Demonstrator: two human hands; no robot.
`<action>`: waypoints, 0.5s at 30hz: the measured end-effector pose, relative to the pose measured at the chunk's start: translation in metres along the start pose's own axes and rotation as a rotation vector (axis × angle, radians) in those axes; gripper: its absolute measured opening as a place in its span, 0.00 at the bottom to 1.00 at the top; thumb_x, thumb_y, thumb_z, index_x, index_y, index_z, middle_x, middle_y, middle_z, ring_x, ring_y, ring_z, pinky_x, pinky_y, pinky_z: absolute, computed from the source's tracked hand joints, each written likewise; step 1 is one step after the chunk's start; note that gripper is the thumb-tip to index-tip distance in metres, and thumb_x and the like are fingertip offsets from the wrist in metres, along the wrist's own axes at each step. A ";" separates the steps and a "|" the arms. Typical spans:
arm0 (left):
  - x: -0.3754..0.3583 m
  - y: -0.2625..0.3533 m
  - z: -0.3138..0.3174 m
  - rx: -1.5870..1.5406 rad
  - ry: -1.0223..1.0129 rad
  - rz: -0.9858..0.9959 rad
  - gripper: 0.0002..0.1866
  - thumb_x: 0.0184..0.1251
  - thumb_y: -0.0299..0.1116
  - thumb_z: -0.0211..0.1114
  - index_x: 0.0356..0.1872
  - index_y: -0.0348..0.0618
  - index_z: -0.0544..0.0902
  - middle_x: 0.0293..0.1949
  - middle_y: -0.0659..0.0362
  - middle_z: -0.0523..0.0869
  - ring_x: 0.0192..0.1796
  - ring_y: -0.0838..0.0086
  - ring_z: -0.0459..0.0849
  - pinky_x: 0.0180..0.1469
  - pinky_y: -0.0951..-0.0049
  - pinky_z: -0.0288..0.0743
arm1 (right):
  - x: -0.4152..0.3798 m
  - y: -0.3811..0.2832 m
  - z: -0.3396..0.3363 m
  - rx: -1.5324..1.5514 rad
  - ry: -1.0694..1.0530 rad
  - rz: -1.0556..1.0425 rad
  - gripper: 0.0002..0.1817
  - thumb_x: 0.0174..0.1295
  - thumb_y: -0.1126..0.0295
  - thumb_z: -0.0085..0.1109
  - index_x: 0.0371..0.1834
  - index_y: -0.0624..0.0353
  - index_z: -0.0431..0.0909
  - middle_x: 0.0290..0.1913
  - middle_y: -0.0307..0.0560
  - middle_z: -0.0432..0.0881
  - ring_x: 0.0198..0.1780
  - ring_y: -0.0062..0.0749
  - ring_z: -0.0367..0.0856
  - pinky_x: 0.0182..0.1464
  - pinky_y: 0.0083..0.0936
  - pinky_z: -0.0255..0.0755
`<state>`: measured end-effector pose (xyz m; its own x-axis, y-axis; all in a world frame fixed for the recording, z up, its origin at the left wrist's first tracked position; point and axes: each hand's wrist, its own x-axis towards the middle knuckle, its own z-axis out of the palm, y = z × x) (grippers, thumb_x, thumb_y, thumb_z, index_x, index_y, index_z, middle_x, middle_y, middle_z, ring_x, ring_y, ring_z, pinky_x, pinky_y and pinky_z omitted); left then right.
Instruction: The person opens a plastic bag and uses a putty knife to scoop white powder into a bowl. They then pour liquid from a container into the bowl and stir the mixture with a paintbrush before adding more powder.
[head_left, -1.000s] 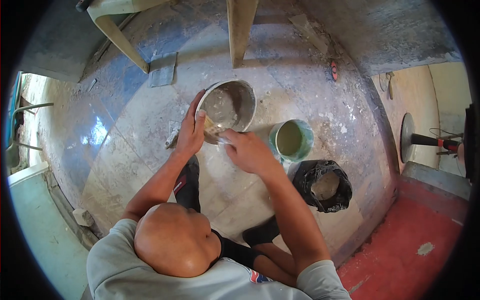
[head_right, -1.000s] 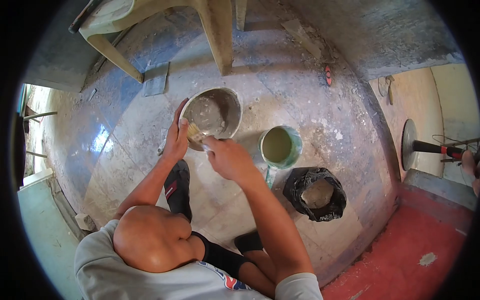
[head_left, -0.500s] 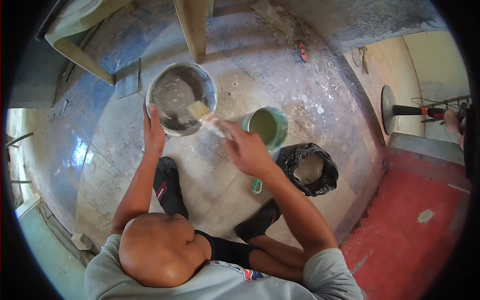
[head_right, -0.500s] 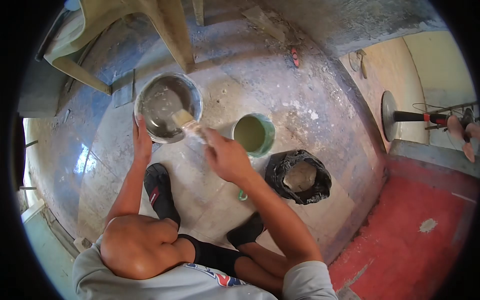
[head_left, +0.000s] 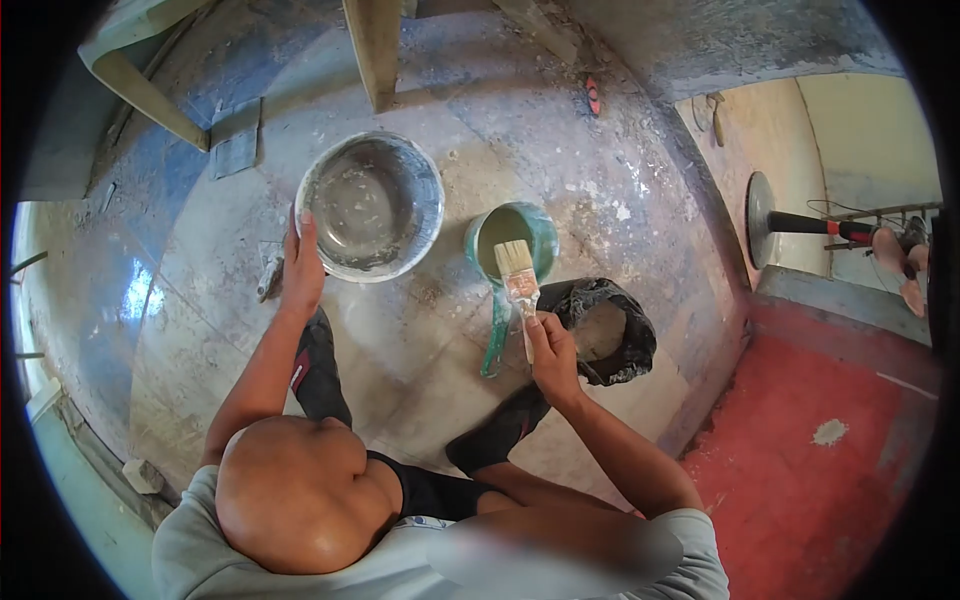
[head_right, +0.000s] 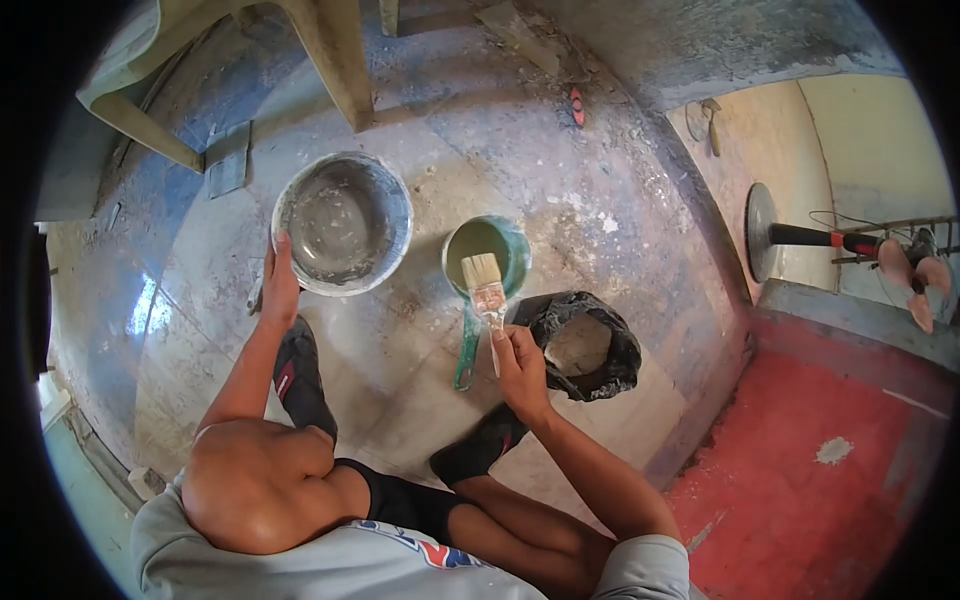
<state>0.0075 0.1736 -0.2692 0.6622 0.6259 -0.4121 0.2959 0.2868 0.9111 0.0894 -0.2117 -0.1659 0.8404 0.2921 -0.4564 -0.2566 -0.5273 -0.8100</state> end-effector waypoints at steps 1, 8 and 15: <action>-0.001 -0.006 -0.006 0.001 0.014 -0.036 0.40 0.90 0.58 0.50 0.86 0.35 0.61 0.83 0.49 0.68 0.82 0.64 0.67 0.83 0.66 0.58 | -0.001 0.006 0.005 0.041 0.023 0.089 0.15 0.86 0.60 0.55 0.47 0.58 0.84 0.36 0.31 0.78 0.37 0.14 0.74 0.39 0.22 0.71; -0.009 -0.013 0.000 0.050 0.020 -0.035 0.40 0.90 0.58 0.50 0.86 0.35 0.60 0.84 0.49 0.67 0.85 0.64 0.63 0.85 0.66 0.54 | 0.033 -0.007 0.012 0.421 -0.044 0.460 0.16 0.82 0.55 0.60 0.49 0.57 0.84 0.40 0.40 0.85 0.38 0.25 0.84 0.44 0.24 0.79; -0.016 0.009 0.006 0.040 -0.051 -0.025 0.40 0.91 0.58 0.49 0.88 0.37 0.57 0.85 0.49 0.65 0.85 0.65 0.63 0.85 0.66 0.53 | 0.047 -0.027 0.001 0.674 -0.044 0.661 0.18 0.81 0.53 0.56 0.57 0.55 0.81 0.49 0.44 0.87 0.49 0.37 0.88 0.57 0.43 0.82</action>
<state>0.0034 0.1618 -0.2548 0.6878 0.5811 -0.4351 0.3398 0.2719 0.9003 0.1356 -0.1823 -0.1660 0.4105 0.1363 -0.9016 -0.9081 -0.0286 -0.4178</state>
